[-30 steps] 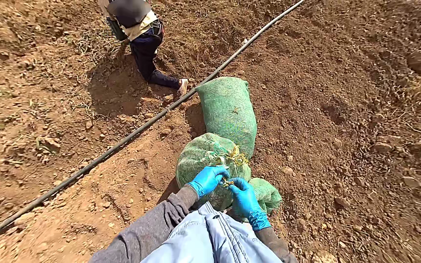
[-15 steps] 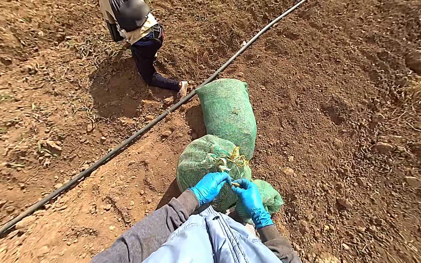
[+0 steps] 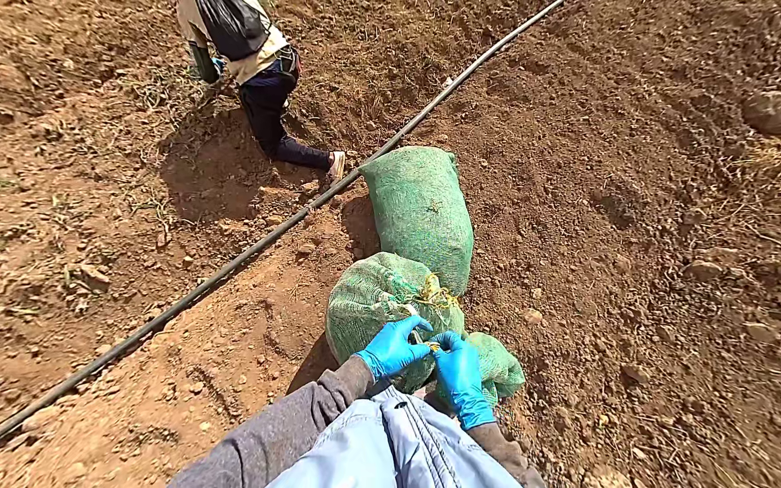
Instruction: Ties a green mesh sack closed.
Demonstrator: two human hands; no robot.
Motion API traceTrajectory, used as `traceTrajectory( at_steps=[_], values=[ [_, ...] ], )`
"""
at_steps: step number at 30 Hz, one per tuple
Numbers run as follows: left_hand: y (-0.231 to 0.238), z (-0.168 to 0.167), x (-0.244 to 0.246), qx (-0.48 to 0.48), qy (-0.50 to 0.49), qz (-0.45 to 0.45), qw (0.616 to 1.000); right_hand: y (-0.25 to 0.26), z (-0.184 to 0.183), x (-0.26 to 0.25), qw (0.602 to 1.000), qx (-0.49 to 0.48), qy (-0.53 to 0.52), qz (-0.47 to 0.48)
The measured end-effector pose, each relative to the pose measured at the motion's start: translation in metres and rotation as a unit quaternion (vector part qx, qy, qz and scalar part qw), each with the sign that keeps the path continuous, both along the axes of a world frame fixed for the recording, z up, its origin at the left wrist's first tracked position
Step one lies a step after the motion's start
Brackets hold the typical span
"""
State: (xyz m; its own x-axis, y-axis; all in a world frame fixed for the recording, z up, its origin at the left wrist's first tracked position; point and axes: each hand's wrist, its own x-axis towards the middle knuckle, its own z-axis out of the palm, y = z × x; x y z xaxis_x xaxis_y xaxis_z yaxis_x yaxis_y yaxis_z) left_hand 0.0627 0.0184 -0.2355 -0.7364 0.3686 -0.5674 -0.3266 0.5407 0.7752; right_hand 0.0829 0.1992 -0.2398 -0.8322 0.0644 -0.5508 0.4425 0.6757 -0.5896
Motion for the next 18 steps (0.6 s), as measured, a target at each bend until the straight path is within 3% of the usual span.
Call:
traceTrajectory(
  at_steps=[4, 7, 12, 15, 18],
  values=[
    [0.001, -0.006, 0.000, 0.005, -0.065, 0.062, 0.996, -0.013, 0.002, 0.015, 0.995, 0.046, 0.081, -0.029],
    [0.000, 0.001, 0.001, -0.005, -0.062, 0.107, 0.992, -0.014, 0.000, 0.020, 0.988, 0.009, 0.146, -0.046],
    [0.000, 0.012, 0.012, -0.033, 0.064, 0.150, 0.986, -0.018, 0.001, 0.021, 0.983, -0.050, 0.162, -0.067],
    [-0.001, 0.018, 0.016, -0.086, 0.158, 0.110, 0.977, -0.023, 0.002, 0.021, 0.983, -0.055, 0.162, -0.074],
    [-0.002, 0.023, 0.014, -0.121, 0.190, 0.084, 0.971, -0.025, -0.005, 0.030, 0.964, -0.048, 0.256, -0.059]
  ],
)
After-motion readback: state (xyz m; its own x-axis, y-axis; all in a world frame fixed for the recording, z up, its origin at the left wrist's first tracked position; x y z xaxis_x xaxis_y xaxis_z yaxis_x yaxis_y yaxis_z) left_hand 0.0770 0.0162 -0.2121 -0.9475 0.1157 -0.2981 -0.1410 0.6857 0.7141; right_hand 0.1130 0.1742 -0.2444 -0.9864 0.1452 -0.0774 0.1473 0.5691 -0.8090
